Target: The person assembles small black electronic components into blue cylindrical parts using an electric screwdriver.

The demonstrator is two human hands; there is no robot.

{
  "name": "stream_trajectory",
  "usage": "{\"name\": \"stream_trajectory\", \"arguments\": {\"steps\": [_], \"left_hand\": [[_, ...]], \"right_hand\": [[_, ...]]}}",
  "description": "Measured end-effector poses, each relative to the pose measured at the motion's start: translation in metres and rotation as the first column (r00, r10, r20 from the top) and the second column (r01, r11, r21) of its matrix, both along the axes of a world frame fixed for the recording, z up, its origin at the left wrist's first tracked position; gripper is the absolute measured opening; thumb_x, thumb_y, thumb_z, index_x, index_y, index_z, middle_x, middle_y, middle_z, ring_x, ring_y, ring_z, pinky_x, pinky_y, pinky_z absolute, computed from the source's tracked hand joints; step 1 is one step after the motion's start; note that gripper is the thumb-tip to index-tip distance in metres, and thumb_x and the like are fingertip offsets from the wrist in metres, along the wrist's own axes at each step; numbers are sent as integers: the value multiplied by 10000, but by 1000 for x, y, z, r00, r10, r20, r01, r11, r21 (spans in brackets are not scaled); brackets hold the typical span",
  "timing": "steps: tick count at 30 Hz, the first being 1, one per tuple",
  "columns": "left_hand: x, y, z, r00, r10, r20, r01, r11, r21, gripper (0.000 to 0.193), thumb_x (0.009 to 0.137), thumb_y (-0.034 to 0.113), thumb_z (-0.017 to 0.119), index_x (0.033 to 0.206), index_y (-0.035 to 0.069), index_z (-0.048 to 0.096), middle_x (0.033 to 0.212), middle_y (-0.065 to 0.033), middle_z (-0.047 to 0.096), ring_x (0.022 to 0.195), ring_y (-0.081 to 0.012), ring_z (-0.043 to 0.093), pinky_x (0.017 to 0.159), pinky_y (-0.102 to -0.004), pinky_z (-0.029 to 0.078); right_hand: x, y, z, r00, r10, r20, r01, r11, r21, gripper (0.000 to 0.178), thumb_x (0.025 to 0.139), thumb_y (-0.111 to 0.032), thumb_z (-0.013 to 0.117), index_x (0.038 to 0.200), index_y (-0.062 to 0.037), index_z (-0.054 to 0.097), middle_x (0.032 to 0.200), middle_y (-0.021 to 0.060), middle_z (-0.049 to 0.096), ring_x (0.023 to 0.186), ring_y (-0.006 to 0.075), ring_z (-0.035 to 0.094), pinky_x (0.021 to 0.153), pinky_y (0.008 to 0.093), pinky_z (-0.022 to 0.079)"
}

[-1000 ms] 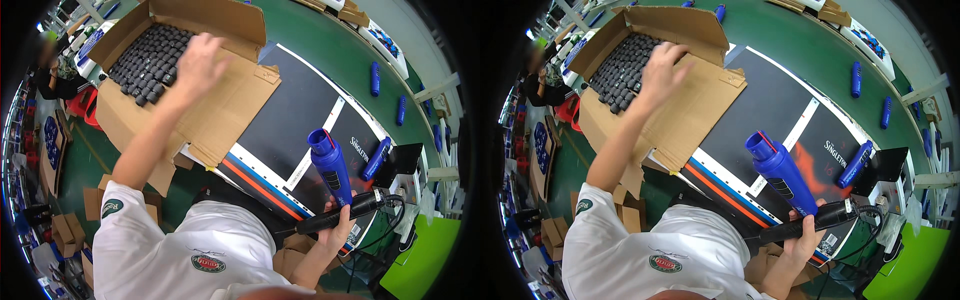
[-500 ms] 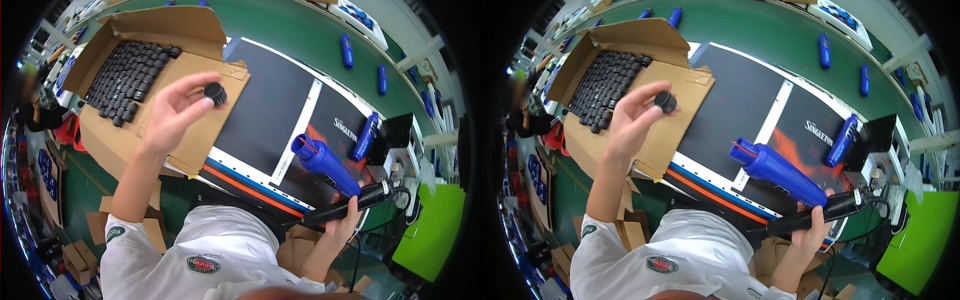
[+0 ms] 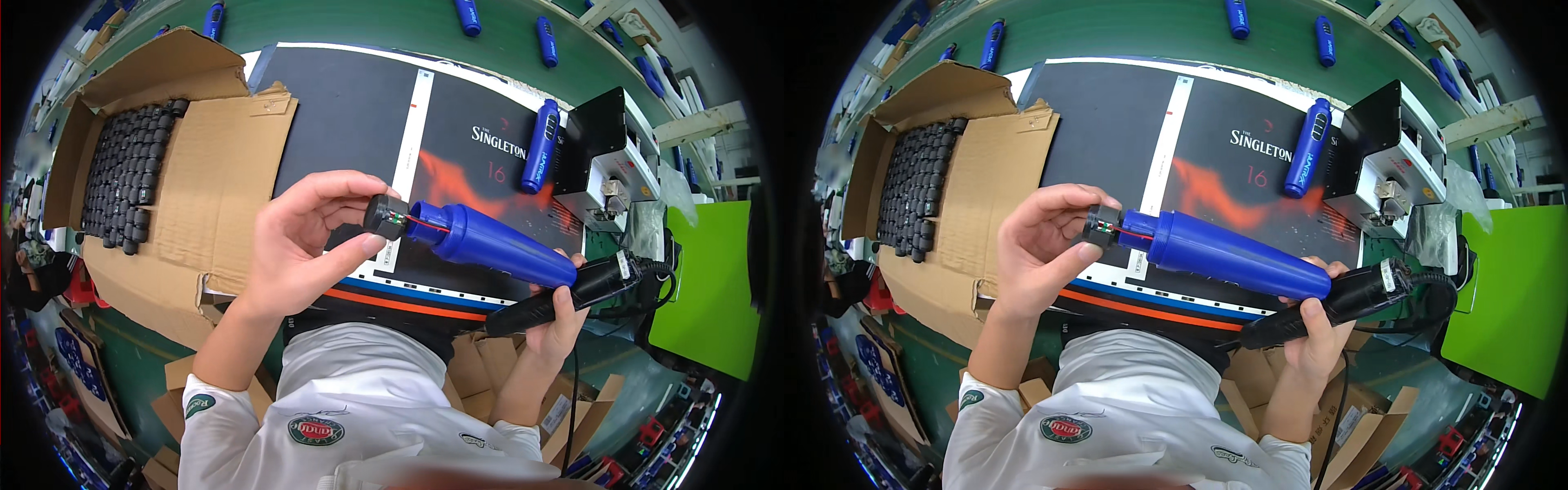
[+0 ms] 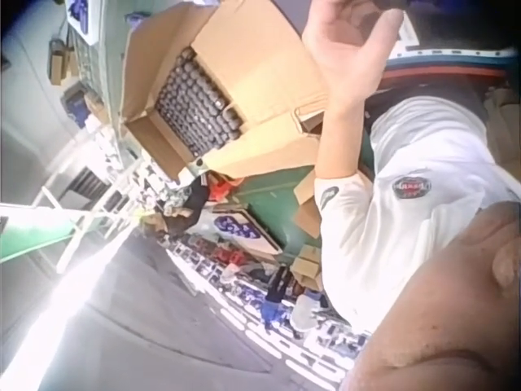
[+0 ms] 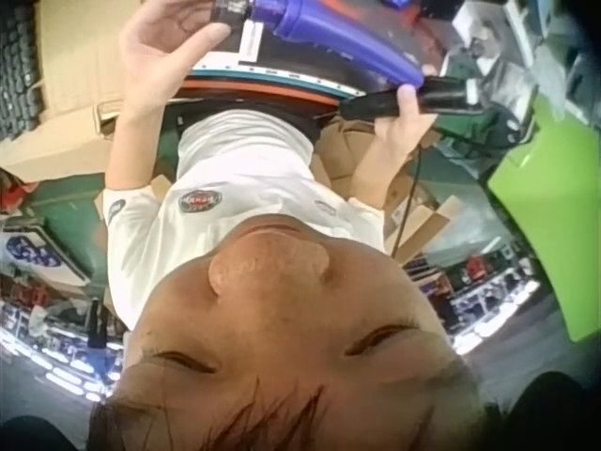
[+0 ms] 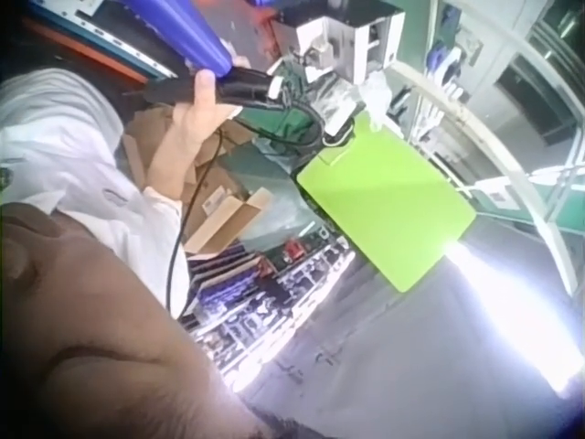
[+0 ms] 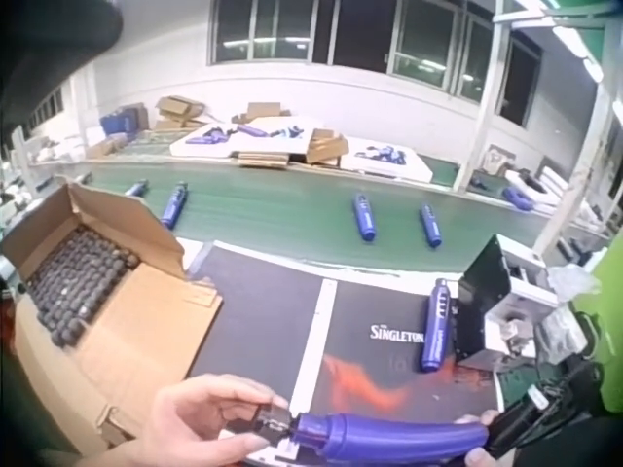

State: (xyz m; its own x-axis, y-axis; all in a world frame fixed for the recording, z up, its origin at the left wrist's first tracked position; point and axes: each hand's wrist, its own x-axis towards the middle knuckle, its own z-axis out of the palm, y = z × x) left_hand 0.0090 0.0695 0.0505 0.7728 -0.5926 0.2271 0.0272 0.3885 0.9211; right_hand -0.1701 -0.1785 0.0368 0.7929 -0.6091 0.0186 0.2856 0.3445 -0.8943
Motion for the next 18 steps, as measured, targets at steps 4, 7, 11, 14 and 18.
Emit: {"name": "stream_trajectory", "arguments": {"steps": [4,7,11,14,18], "left_hand": [[2,0,2,975,56,214,-78,992,98,416,799,-125,666,1196,-80,552,1165,-176,621,1096,-219,629,974,-345,517],[3,1,10,937,37,347,-105,978,179,409,794,-134,665,1185,-83,555,1171,-188,625,1092,-225,635,965,-351,527],[5,2,11,989,-14,144,1,996,92,405,793,-138,669,1178,-85,556,1170,-195,633,1067,-232,654,950,-352,540],[6,1,11,997,-54,60,48,994,94,405,794,-137,673,1177,-88,553,1157,-196,644,1046,-237,668,946,-350,545],[7,1,9,995,-89,46,82,988,133,399,791,-143,667,1170,-98,548,1154,-225,638,1050,-254,668,939,-357,553]], "right_hand": [[-2,-5,4,999,6,-34,-8,999,-47,475,801,-74,716,1198,-51,455,1193,194,544,875,202,608,777,304,522],[-2,-4,9,999,2,-48,-6,997,-82,469,793,-66,719,1186,-50,462,1195,196,552,873,204,615,765,299,531],[-3,-7,11,999,27,-30,-29,995,-91,469,787,-56,719,1179,-56,462,1195,196,555,898,206,616,765,299,536],[-3,-6,10,999,30,-40,-33,995,-91,468,787,-51,712,1179,-60,456,1192,197,556,926,206,611,771,301,540],[-5,-6,12,999,8,-44,-12,995,-102,473,782,-44,708,1179,-63,452,1189,199,555,948,209,609,765,295,543]]}}
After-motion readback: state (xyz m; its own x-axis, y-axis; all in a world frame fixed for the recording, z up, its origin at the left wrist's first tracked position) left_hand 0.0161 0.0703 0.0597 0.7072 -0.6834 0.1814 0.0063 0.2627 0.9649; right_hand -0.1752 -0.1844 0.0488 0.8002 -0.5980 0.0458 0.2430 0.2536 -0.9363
